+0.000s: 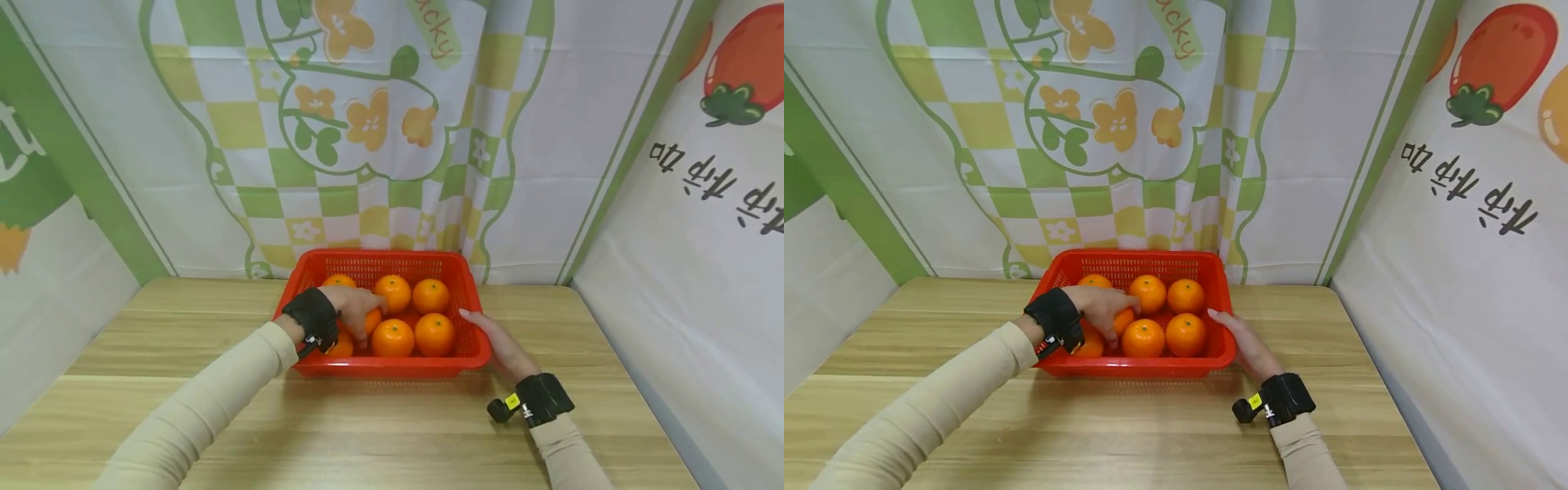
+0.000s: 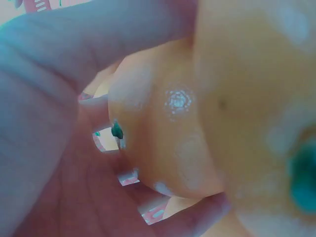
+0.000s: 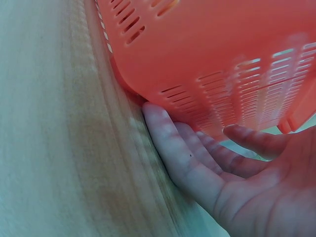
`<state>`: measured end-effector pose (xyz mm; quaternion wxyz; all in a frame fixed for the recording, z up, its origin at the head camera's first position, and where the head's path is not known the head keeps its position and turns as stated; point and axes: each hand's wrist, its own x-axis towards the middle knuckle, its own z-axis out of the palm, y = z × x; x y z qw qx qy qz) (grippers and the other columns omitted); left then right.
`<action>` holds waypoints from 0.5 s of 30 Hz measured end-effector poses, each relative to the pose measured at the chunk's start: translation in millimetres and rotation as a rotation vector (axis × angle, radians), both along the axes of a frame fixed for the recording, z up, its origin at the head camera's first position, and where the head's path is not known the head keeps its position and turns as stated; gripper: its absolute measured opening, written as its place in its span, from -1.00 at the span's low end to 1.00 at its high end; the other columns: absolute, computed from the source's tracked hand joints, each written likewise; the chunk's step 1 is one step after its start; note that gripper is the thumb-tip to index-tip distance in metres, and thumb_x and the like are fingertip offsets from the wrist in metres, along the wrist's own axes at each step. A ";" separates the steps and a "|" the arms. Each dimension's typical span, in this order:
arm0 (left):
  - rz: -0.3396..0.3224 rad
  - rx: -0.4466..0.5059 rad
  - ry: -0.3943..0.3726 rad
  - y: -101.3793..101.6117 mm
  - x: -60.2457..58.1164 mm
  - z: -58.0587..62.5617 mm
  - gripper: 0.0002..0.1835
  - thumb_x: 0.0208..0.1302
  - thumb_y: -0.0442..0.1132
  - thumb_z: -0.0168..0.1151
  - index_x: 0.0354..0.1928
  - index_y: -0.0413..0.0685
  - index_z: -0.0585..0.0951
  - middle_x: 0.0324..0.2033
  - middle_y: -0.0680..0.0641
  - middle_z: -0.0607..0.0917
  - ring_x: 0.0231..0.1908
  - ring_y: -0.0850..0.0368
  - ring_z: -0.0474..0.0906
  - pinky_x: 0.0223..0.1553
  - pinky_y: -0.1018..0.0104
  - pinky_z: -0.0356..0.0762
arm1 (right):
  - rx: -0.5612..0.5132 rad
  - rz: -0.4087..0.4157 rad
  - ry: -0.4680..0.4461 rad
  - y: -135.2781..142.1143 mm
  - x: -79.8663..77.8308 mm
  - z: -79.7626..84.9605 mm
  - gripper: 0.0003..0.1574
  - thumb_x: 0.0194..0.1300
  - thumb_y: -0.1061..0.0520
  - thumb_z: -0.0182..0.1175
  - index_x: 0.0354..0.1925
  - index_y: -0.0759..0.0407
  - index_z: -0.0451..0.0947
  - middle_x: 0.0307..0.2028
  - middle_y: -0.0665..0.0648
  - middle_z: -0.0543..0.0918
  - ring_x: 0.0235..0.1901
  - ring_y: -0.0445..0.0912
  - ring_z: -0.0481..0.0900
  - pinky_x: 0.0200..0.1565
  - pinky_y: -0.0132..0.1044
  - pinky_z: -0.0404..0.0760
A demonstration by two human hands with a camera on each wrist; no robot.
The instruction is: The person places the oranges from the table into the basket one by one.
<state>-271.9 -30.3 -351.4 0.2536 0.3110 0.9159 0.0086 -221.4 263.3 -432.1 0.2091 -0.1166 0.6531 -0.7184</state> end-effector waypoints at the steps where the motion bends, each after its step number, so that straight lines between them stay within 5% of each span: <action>1: -0.002 -0.001 -0.002 -0.3 0.1 -0.2 -0.24 -0.09 -0.14 0.50 0.20 0.00 0.38 0.11 -0.08 0.47 -0.03 0.04 0.36 0.08 0.10 0.34 | 0.001 -0.002 0.002 0.3 0.2 -0.5 -0.16 0.37 -0.24 -0.04 0.43 0.06 -0.04 0.28 0.22 0.31 0.07 0.11 0.44 0.02 -0.02 0.52; 15: -0.010 0.015 0.045 -5.7 -3.4 -0.1 -0.35 -0.03 -0.09 0.44 0.15 0.00 0.45 0.12 -0.07 0.48 0.02 0.04 0.34 0.10 0.09 0.32 | -0.003 0.024 0.022 0.3 -1.3 -2.0 -0.16 0.40 -0.23 -0.07 0.44 0.08 -0.08 0.29 0.25 0.28 0.08 0.13 0.43 0.03 0.01 0.49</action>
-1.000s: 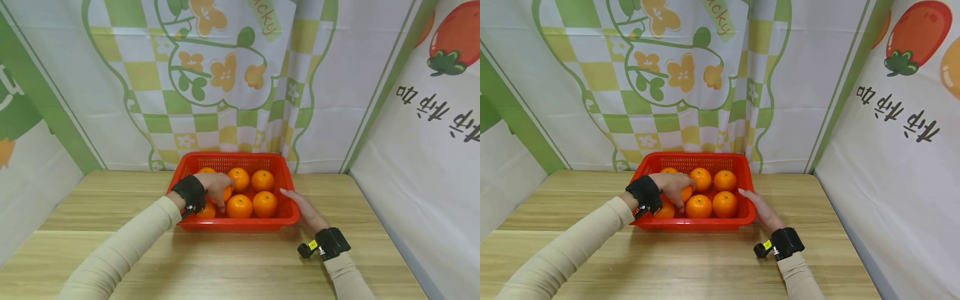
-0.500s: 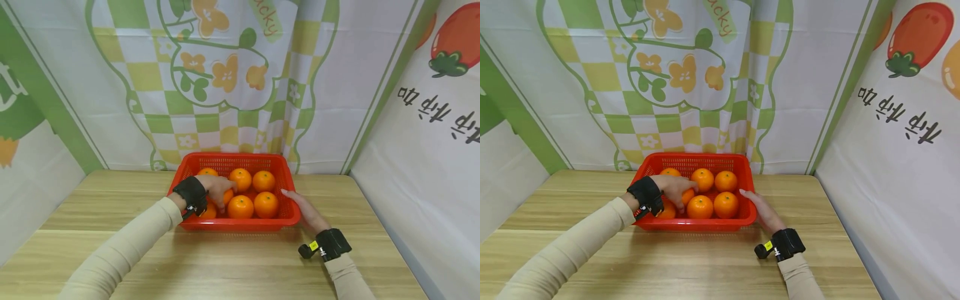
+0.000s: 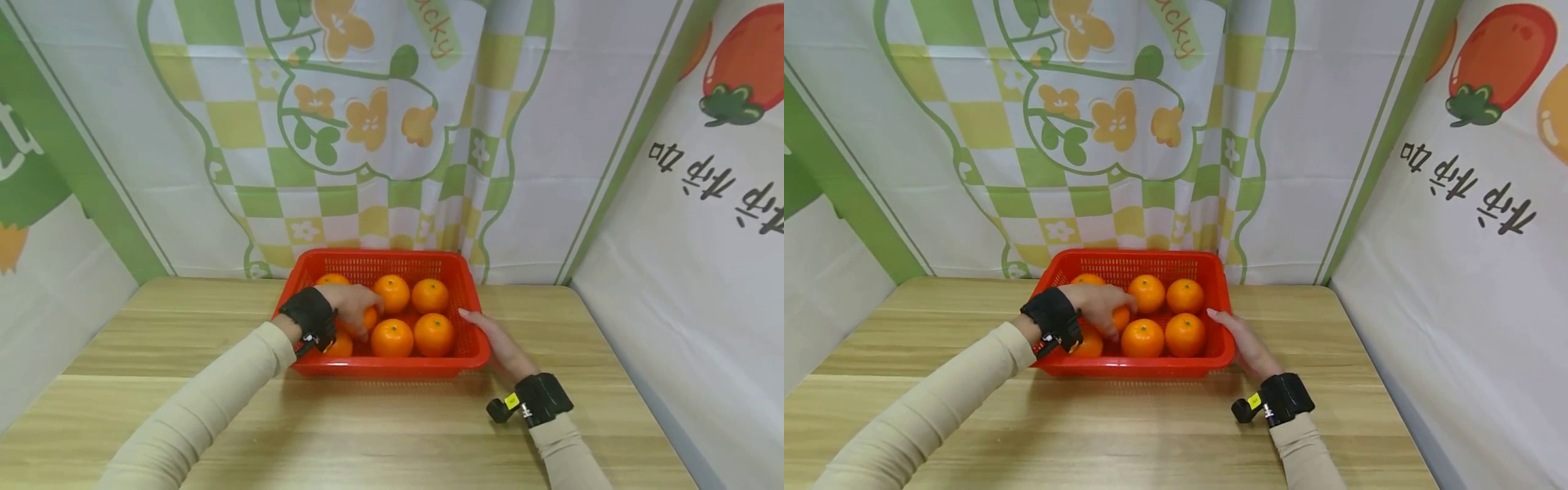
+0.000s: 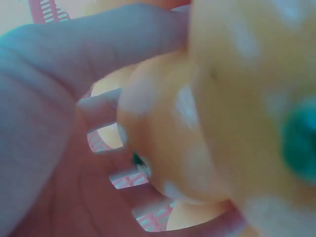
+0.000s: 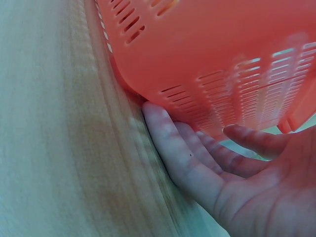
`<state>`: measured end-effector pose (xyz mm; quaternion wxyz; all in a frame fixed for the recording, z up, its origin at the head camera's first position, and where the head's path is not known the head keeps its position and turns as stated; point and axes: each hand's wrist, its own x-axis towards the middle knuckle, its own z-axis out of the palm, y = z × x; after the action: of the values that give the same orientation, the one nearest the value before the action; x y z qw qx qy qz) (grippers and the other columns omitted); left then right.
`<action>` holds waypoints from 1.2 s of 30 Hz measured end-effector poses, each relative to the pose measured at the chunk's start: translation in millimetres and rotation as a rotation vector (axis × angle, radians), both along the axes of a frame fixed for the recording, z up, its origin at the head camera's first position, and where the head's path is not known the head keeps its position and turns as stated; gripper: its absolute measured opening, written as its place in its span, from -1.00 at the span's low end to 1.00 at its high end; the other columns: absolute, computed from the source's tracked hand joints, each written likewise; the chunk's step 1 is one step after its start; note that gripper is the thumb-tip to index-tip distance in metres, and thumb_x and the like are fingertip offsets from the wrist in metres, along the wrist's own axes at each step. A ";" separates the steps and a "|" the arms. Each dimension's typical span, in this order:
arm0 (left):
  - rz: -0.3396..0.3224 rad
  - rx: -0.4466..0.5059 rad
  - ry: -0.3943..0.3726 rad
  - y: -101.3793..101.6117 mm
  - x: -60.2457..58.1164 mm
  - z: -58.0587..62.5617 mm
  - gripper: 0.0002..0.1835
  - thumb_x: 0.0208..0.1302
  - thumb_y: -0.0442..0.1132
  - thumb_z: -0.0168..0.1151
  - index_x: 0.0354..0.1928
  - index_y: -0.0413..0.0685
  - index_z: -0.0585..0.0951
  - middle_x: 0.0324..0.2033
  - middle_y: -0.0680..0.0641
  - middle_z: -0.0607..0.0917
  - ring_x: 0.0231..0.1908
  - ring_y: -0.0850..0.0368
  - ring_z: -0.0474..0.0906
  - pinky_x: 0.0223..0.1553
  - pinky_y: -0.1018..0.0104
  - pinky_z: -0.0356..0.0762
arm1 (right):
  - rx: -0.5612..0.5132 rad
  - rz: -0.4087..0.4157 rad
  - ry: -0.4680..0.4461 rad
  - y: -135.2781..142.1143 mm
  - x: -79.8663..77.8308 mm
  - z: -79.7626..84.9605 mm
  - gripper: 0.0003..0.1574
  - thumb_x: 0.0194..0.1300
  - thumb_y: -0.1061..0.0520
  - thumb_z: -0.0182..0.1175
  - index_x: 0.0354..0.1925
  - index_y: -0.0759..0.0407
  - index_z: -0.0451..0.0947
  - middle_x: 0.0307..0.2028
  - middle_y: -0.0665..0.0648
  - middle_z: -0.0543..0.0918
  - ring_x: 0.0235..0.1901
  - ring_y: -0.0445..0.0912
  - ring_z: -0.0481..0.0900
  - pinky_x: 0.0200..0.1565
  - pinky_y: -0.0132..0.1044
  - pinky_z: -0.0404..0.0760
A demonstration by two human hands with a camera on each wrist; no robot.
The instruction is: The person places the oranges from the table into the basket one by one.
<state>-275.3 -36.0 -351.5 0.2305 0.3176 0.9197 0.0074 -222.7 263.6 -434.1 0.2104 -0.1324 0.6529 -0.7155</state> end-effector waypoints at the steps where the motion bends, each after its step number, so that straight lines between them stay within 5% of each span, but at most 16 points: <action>1: 0.002 0.000 0.004 -0.9 -0.5 0.1 -0.35 -0.03 -0.09 0.44 0.16 0.00 0.45 0.13 -0.08 0.47 0.04 0.04 0.33 0.10 0.09 0.31 | -0.002 0.001 -0.003 -0.3 -0.1 0.2 -0.16 0.40 -0.24 -0.07 0.44 0.08 -0.07 0.29 0.25 0.28 0.09 0.13 0.43 0.04 0.01 0.49; 16: -0.007 0.102 0.085 -22.8 11.4 22.1 -0.27 0.00 0.11 0.41 0.17 -0.09 0.42 -0.02 -0.13 0.48 -0.09 0.03 0.36 0.02 0.12 0.39 | -0.026 0.035 -0.026 -9.4 -6.8 2.4 -0.18 0.42 -0.20 -0.08 0.43 0.13 -0.07 0.28 0.27 0.28 0.06 0.13 0.43 0.02 -0.01 0.51; 24: -0.001 0.209 0.244 -38.9 32.3 36.2 -0.45 0.17 0.03 0.29 0.14 -0.05 0.45 0.11 -0.18 0.45 0.07 -0.04 0.35 0.11 0.03 0.36 | -0.020 0.075 -0.039 -0.7 -6.1 1.4 -0.17 0.42 -0.22 -0.09 0.42 0.19 -0.06 0.24 0.33 0.33 0.03 0.22 0.46 0.01 0.05 0.50; 29: 0.018 0.306 0.415 -52.4 44.9 46.3 -0.50 0.18 0.05 0.28 0.09 -0.03 0.48 0.02 -0.15 0.47 0.00 -0.07 0.35 0.03 -0.01 0.41 | 0.124 -0.041 0.067 17.5 -2.9 14.0 -0.22 0.45 -0.18 -0.10 0.32 0.37 0.08 0.11 0.48 0.42 -0.07 0.24 0.53 -0.14 -0.04 0.62; 36: 0.039 0.455 0.657 -77.6 38.4 59.1 -0.48 0.13 -0.08 0.35 0.09 -0.14 0.46 -0.02 -0.21 0.46 -0.04 -0.13 0.36 -0.02 -0.07 0.44 | 0.276 -0.247 0.236 56.8 2.3 43.9 -0.28 0.47 -0.14 -0.11 0.23 0.46 0.16 0.13 0.46 0.31 -0.08 0.11 0.53 -0.26 -0.08 0.67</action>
<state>-236.9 -113.6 -292.3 -0.1521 0.3286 0.9252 0.1133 -220.4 320.4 -390.2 0.0594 -0.1040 0.7761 -0.6192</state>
